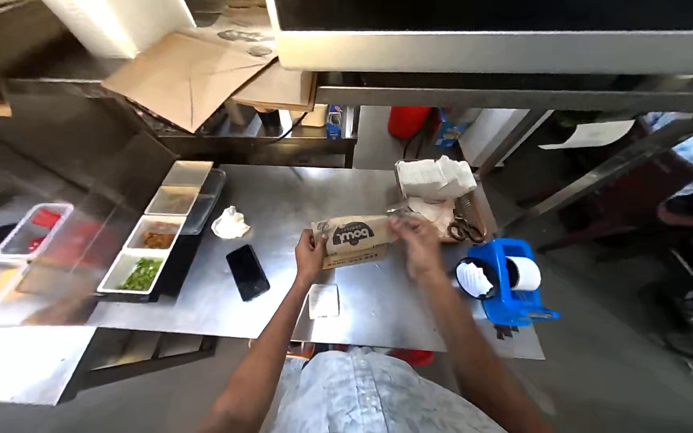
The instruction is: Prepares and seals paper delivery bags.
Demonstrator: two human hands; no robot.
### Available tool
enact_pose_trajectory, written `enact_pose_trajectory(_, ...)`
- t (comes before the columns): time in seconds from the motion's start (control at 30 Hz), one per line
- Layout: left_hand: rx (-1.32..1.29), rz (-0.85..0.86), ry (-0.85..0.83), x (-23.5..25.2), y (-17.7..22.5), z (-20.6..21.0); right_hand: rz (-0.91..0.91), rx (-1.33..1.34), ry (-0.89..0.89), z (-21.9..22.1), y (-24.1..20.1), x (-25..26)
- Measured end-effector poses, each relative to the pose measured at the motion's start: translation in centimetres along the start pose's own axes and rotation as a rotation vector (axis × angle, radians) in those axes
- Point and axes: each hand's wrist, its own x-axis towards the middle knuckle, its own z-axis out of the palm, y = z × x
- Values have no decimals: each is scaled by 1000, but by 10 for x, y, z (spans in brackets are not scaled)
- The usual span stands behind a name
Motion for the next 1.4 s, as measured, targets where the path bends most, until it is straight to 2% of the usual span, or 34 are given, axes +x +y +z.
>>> enact_pose_trajectory(0.1, 28, 12, 2, -8, 4, 0, 294, -53, 34, 32, 92, -13)
enact_pose_trajectory(0.17, 30, 15, 0, -8, 7, 1, 435, -119, 104, 49, 122, -10)
enact_pose_trajectory(0.23, 15, 7, -8, -7, 8, 1, 512, -163, 148, 56, 128, -4)
enact_pose_trajectory(0.33, -26, -5, -18, -11, 4, -1, 640, -306, 69, 47, 127, -4)
enact_pose_trajectory(0.43, -82, 7, -13, -8, -3, -1, 742, -697, -34, 34, 140, -21)
enact_pose_trajectory(0.5, -107, 26, -17, 4, -9, 0, 637, -895, 29, 29, 139, -47)
enact_pose_trajectory(0.57, -122, 24, -36, 10, -9, -1, 351, -900, 99, 31, 131, -67)
enact_pose_trajectory(0.6, -125, 21, -44, 13, -9, -1, 229, -848, 55, 34, 128, -63)
enact_pose_trajectory(0.63, -131, 21, -55, 14, -9, -2, 180, -795, -41, 37, 128, -51)
enact_pose_trajectory(0.67, -141, 19, -69, 15, -10, -3, 207, -743, -135, 38, 129, -38)
enact_pose_trajectory(0.7, -153, 20, -83, 15, -12, -3, 251, -710, -149, 37, 129, -27)
enact_pose_trajectory(0.77, -176, 34, -114, 18, -12, -4, 297, -716, -28, 26, 113, -17)
enact_pose_trajectory(0.83, -165, 44, -150, 20, -11, -7, 248, -726, 60, -1, 91, -27)
enact_pose_trajectory(0.93, -99, -13, -183, 9, -7, -23, 137, -840, 228, -67, 51, -73)
enact_pose_trajectory(1.03, 16, -19, -86, -18, 4, -48, 37, -1048, 658, -160, 33, -113)
enact_pose_trajectory(1.1, 68, 86, -15, -42, 14, -41, 153, -1099, 877, -225, 24, -131)
enact_pose_trajectory(1.13, 73, 137, -25, -58, 20, -30, 288, -1063, 900, -255, 25, -136)
enact_pose_trajectory(1.2, 46, 207, -231, -96, 37, 8, 540, -873, 797, -300, 36, -135)
enact_pose_trajectory(1.27, 35, 214, -659, -132, 46, 61, 713, -637, 633, -319, 45, -127)
enact_pose_trajectory(1.33, 49, 206, -1088, -156, 46, 123, 786, -523, 537, -324, 49, -121)
enact_pose_trajectory(1.37, 52, 179, -1233, -166, 45, 155, 767, -510, 527, -326, 51, -117)
enact_pose_trajectory(1.4, 44, 139, -1310, -176, 44, 185, 725, -505, 526, -329, 53, -114)
